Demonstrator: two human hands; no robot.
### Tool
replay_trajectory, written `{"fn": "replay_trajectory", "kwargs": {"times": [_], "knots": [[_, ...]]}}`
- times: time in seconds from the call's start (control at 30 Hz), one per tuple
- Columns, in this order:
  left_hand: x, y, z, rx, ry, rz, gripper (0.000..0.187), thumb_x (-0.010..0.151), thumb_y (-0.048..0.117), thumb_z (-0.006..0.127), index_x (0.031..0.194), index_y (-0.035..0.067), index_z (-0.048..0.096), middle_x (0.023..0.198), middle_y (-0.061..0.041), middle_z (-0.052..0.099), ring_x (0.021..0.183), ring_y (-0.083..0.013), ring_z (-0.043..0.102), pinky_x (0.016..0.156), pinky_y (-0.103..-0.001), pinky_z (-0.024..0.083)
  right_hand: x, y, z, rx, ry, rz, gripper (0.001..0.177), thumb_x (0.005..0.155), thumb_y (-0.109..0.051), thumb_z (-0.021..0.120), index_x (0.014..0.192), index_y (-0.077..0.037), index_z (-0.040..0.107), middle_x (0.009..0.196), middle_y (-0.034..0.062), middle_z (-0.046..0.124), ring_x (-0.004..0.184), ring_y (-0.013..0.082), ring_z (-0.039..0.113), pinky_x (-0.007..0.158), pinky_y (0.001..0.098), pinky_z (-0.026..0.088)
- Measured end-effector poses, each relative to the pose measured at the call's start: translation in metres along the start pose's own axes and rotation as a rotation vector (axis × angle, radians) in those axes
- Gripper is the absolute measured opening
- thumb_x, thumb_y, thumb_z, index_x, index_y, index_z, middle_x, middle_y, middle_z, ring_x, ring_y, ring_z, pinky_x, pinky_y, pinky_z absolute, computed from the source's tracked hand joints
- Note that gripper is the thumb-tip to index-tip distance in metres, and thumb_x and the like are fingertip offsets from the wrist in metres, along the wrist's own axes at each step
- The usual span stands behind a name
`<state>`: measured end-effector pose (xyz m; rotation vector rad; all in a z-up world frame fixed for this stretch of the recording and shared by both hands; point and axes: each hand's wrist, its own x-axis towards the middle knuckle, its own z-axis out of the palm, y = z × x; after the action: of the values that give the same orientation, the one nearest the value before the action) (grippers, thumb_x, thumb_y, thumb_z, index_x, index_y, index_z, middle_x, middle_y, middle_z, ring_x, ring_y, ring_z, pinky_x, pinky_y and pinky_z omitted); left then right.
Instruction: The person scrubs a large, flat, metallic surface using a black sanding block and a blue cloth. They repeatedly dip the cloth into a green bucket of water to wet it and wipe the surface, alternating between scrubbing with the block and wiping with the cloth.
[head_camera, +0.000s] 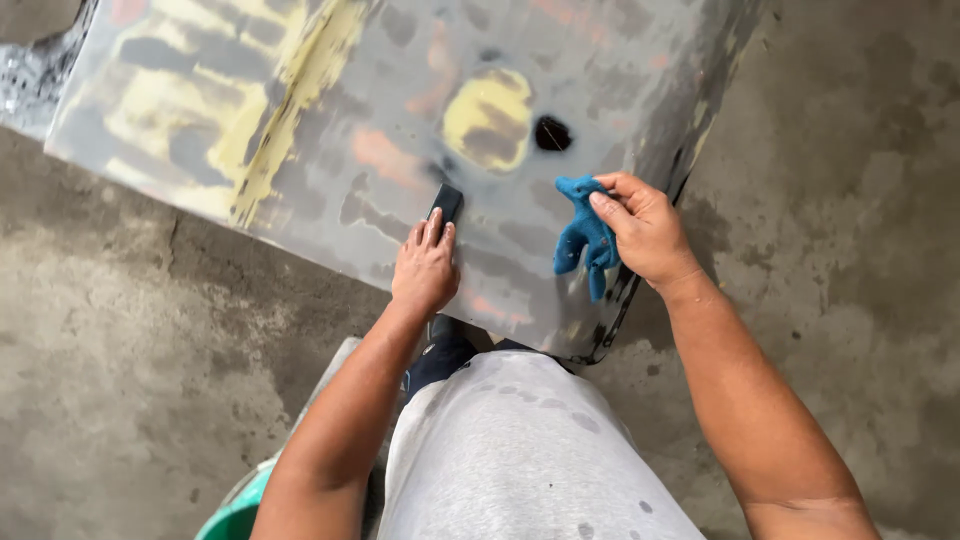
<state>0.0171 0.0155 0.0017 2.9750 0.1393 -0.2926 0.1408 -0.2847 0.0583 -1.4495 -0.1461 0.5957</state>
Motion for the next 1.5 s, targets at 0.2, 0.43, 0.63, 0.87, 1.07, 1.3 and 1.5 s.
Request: {"fn": "replay_trajectory", "kwargs": {"times": [0.2,0.43,0.63,0.87,1.07,1.3,1.5], "knots": [[0.014,0.036,-0.069,-0.237,-0.063,0.008,0.082,0.08,0.033,0.081,0.15,0.012,0.042,0.157,-0.014,0.037,0.138,-0.0349,0.04,0.109,-0.049,0.037,-0.011,-0.038,0.038,0.092,-0.12,0.149,0.024,0.103,-0.013,0.054,0.122,-0.004,0.067,0.102,0.001,0.076,0.09,0.0069,0.072,0.081,0.0249,0.06],[0.058,0.044,-0.081,-1.034,-0.249,0.416,0.039,0.089,0.015,0.082,0.123,0.004,0.066,0.149,-0.013,0.054,0.115,-0.0201,0.066,0.091,-0.036,0.058,-0.023,-0.061,0.056,-0.276,-0.039,0.124,0.025,0.095,-0.017,0.073,0.118,-0.008,0.072,0.097,0.0031,0.074,0.086,0.0099,0.066,0.077,0.0311,0.058],[0.093,0.031,-0.101,-1.234,-0.362,0.27,0.02,0.091,0.003,0.077,0.101,-0.001,0.061,0.112,-0.004,0.071,0.093,-0.0078,0.064,0.082,-0.027,0.057,-0.024,-0.05,0.023,-0.94,0.141,-0.107,0.025,0.077,-0.005,0.077,0.101,-0.008,0.072,0.097,0.0098,0.07,0.087,0.0301,0.069,0.074,0.0411,0.055],[0.082,0.056,-0.179,-1.083,0.064,0.439,0.014,0.095,-0.002,0.076,0.101,0.0,0.063,0.119,-0.009,0.071,0.099,-0.0128,0.068,0.086,-0.028,0.057,-0.047,-0.097,-0.002,-1.052,0.446,-0.474,0.018,0.085,-0.007,0.082,0.097,-0.012,0.07,0.093,0.0034,0.069,0.09,0.0256,0.066,0.08,0.0415,0.042],[0.047,0.041,-0.091,-0.735,0.082,0.369,0.024,0.078,0.001,0.078,0.094,0.006,0.06,0.115,-0.006,0.076,0.096,-0.0223,0.071,0.094,-0.038,0.049,-0.064,-0.006,0.0,-0.995,0.254,-0.403,0.024,0.077,-0.002,0.073,0.097,-0.014,0.07,0.1,0.0037,0.069,0.095,0.0269,0.066,0.081,0.0412,0.047],[-0.017,0.038,0.017,-0.299,-0.09,0.195,0.021,0.07,0.008,0.076,0.085,0.014,0.063,0.092,-0.002,0.071,0.105,-0.0249,0.063,0.099,-0.044,0.036,-0.084,0.145,0.016,-1.006,-0.001,-0.198,0.026,0.079,-0.001,0.069,0.103,-0.012,0.07,0.104,0.0075,0.065,0.101,0.0302,0.065,0.09,0.0441,0.051],[-0.032,0.041,0.013,-0.176,-0.159,0.197,0.021,0.073,0.005,0.07,0.092,0.007,0.061,0.11,-0.008,0.063,0.105,-0.0317,0.058,0.091,-0.043,0.047,-0.089,0.145,0.011,-0.953,-0.042,-0.037,0.036,0.08,0.002,0.068,0.115,-0.008,0.064,0.112,0.0096,0.06,0.105,0.0313,0.064,0.09,0.0439,0.052]]}}
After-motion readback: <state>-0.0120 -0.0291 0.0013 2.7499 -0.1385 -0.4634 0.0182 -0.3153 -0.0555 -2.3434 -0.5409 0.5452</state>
